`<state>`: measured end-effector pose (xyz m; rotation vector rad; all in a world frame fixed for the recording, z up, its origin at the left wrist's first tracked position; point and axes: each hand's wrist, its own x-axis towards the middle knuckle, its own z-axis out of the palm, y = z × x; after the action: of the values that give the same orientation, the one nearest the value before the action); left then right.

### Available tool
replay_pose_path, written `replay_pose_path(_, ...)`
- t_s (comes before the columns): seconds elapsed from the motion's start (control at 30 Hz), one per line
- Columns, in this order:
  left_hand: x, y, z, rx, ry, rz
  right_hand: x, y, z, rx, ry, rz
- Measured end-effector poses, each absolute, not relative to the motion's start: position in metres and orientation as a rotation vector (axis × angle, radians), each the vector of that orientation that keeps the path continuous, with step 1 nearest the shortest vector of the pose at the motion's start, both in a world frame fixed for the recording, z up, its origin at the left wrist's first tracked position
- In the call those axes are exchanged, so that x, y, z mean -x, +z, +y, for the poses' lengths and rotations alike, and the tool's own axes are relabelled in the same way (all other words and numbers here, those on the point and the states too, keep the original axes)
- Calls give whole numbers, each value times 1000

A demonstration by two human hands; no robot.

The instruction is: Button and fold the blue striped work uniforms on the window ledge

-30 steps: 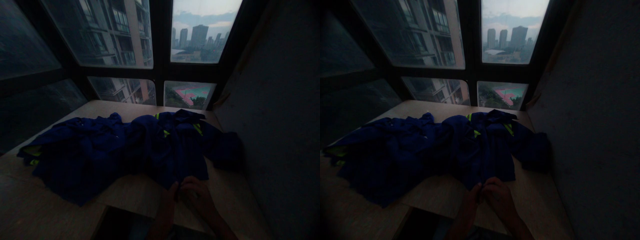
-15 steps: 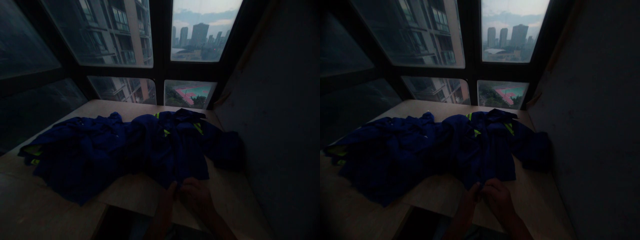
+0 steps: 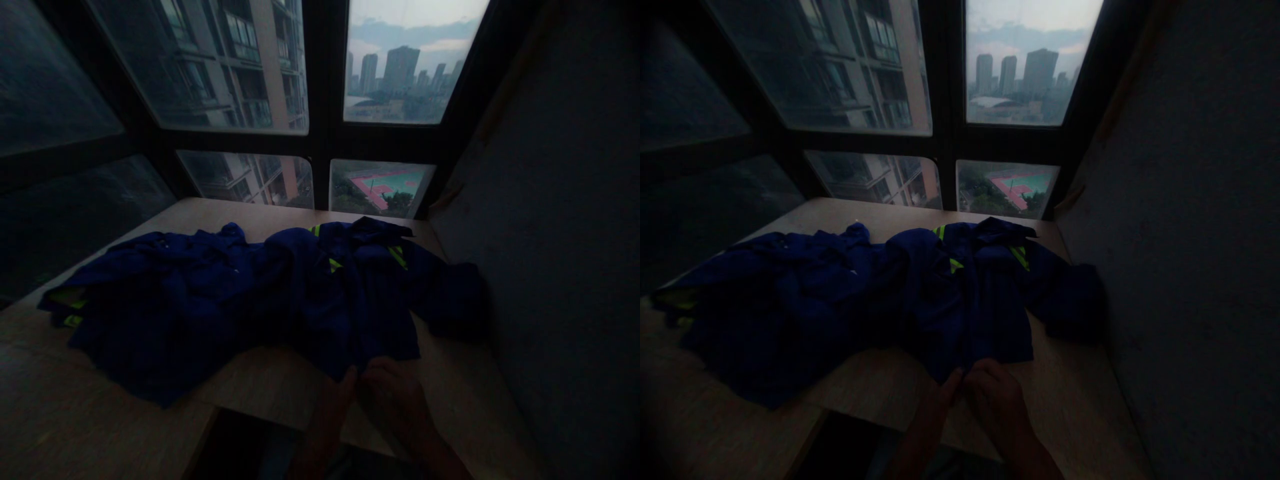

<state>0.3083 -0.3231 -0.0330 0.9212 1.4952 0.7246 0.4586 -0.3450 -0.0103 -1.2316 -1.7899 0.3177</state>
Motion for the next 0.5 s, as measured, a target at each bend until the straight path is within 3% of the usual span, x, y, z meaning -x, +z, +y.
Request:
replay_pose_path(0.13,-304,-31,-325,-916,733,1417,-468,-8,-336,1182,505,-1832)
replay_pose_path(0.5,-304,-33,-327,-915,767,1334,-466,-15,-333,1183,383,-2018)
